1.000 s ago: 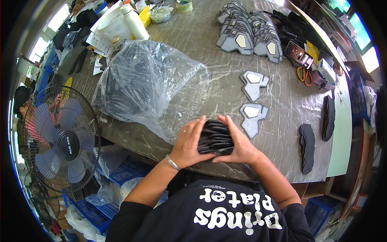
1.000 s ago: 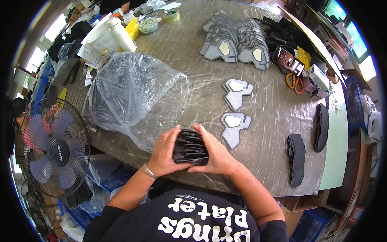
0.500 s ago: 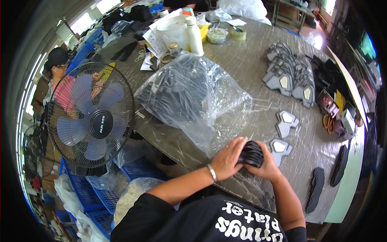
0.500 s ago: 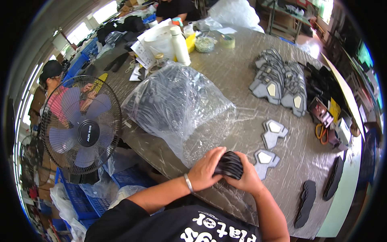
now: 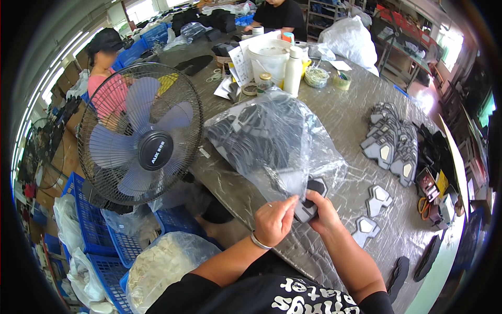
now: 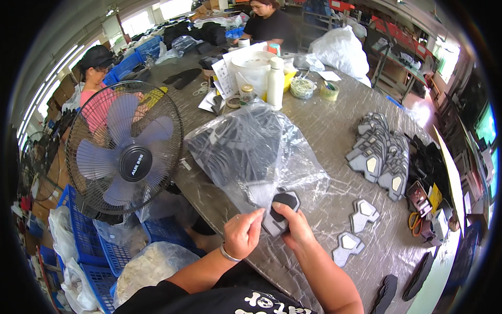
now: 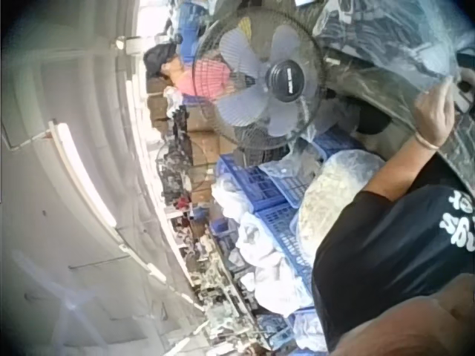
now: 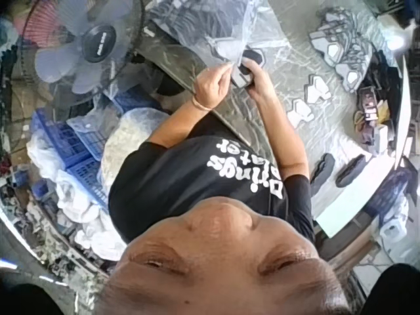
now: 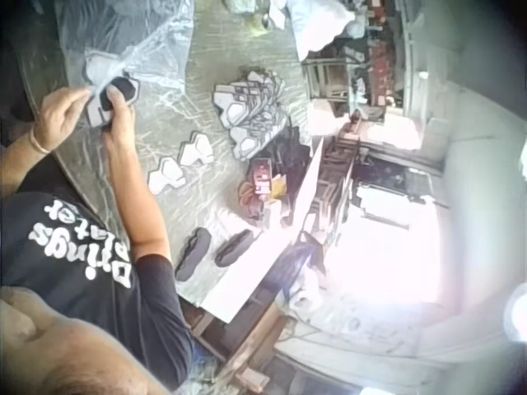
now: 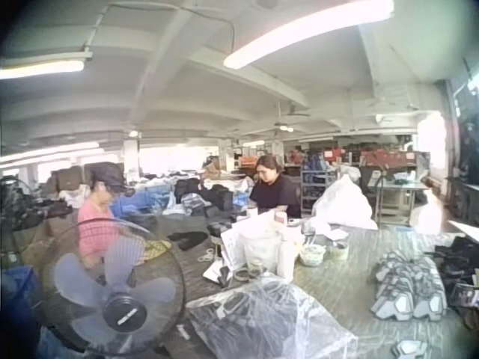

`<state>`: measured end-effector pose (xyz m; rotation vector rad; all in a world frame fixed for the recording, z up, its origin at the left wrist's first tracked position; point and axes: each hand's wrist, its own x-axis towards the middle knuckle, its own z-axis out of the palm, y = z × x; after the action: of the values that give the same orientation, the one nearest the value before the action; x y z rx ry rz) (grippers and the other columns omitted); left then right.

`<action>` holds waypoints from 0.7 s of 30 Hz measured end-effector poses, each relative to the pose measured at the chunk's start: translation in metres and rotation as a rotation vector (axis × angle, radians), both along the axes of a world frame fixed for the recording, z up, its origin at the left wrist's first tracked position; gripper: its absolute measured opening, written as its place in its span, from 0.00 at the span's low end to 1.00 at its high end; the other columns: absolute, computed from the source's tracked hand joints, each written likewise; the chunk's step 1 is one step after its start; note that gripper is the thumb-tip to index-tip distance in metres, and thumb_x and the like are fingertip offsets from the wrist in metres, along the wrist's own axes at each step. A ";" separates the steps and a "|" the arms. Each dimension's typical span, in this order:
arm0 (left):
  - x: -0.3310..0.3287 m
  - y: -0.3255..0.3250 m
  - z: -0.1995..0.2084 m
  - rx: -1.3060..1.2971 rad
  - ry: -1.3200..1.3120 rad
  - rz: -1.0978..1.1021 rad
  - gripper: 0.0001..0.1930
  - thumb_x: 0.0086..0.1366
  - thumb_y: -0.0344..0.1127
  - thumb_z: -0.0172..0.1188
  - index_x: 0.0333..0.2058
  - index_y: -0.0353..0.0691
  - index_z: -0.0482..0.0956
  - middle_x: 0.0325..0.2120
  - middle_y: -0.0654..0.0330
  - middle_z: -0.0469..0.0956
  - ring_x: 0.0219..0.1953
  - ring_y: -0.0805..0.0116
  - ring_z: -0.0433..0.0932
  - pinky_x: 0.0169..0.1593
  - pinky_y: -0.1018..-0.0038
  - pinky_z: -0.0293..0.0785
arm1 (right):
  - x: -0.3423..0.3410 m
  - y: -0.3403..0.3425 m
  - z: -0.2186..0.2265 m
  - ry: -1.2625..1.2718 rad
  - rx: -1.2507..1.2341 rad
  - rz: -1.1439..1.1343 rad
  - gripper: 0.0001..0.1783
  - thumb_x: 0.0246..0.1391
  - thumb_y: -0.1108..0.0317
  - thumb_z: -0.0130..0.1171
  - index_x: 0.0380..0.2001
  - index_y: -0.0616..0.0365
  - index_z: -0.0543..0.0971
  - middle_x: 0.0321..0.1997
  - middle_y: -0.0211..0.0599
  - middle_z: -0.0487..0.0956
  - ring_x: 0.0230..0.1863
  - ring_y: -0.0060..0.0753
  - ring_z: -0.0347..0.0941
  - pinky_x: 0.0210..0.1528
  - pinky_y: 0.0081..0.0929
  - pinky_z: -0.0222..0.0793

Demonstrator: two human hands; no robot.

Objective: The person packs stacked shoe panels into a plastic bag, aligns and sticks black fabric patches onto shaped base cutouts on the table, and stacks the assembled pieces.

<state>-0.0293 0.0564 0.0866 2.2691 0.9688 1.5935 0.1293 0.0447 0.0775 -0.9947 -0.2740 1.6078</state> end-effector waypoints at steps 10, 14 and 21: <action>0.004 0.028 0.037 0.130 -0.251 -0.166 0.10 0.59 0.24 0.64 0.41 0.34 0.82 0.21 0.61 0.78 0.20 0.63 0.76 0.26 0.70 0.71 | -0.055 0.078 0.055 -0.420 0.138 -0.033 0.09 0.54 0.66 0.65 0.36 0.57 0.80 0.34 0.29 0.78 0.30 0.24 0.73 0.31 0.25 0.70; -0.005 0.031 0.050 0.086 -0.220 -0.076 0.11 0.57 0.25 0.66 0.40 0.37 0.81 0.29 0.59 0.79 0.29 0.60 0.77 0.30 0.69 0.72 | -0.048 0.078 0.043 -0.302 0.087 0.011 0.17 0.54 0.69 0.65 0.47 0.61 0.77 0.36 0.32 0.78 0.33 0.27 0.74 0.37 0.28 0.71; -0.002 0.025 0.042 -0.112 -0.325 -0.230 0.07 0.61 0.24 0.62 0.38 0.35 0.76 0.28 0.54 0.77 0.27 0.55 0.76 0.30 0.67 0.71 | -0.039 0.086 0.003 -0.728 0.378 0.135 0.19 0.59 0.64 0.61 0.50 0.63 0.77 0.45 0.36 0.79 0.42 0.29 0.74 0.45 0.31 0.71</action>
<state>-0.0312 0.0818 0.1281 1.8899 0.6701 1.6886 0.0907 0.1305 0.0809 -1.2424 -1.1154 1.1858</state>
